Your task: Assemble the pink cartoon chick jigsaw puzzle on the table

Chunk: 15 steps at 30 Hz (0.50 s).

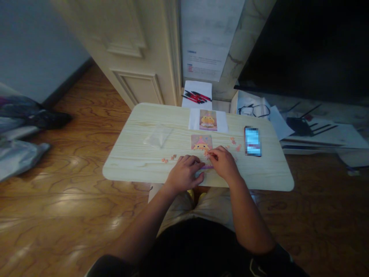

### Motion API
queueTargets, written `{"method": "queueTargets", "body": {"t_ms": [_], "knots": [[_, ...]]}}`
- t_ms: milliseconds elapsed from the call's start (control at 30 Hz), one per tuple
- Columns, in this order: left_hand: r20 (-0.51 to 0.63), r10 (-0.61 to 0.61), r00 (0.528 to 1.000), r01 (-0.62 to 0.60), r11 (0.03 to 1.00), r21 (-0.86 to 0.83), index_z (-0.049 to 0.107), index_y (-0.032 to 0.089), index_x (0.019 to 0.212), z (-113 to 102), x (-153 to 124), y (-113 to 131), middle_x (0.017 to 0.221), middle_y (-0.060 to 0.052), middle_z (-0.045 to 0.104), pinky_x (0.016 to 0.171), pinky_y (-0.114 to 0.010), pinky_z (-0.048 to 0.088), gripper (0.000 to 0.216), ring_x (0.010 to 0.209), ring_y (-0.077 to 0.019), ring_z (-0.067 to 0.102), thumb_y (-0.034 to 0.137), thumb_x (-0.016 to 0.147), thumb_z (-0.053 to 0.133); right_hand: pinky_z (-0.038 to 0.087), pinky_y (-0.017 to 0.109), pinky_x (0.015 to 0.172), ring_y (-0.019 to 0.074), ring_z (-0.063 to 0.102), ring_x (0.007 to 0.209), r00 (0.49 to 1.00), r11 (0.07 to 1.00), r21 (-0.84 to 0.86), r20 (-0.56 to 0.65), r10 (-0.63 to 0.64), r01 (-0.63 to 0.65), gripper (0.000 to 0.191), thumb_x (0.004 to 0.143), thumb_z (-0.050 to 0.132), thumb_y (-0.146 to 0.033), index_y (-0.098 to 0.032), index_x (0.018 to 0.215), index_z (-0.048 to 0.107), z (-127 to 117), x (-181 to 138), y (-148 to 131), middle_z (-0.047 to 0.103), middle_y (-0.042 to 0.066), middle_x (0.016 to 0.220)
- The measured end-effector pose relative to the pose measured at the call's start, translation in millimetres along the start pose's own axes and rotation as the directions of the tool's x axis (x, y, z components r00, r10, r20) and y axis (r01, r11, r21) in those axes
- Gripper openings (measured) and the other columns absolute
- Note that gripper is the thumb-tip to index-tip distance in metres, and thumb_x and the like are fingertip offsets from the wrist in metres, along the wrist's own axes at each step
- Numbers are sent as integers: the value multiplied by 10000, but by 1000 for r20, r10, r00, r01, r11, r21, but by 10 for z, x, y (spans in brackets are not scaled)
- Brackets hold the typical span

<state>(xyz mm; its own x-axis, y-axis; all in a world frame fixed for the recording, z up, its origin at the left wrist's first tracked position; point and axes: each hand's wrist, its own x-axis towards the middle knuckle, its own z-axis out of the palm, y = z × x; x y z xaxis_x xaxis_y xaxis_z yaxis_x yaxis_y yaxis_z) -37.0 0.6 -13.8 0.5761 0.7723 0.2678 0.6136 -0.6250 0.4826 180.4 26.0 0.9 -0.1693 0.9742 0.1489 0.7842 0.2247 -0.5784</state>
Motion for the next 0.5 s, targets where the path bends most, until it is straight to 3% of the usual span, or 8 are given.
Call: {"method": "queueTargets", "body": {"t_ms": [500], "knots": [[8,-16,1000,15,999,30,717,243,1250,-2,11,8,1206,-105,653,945,-479,457,393,1098,-296,580,390,891,658,512,333,901,212,663,948,1000,1000,23,-27,14,-13,150,948,651,-198,-226,1033,772,44,-15,-1,698,69,995]]}}
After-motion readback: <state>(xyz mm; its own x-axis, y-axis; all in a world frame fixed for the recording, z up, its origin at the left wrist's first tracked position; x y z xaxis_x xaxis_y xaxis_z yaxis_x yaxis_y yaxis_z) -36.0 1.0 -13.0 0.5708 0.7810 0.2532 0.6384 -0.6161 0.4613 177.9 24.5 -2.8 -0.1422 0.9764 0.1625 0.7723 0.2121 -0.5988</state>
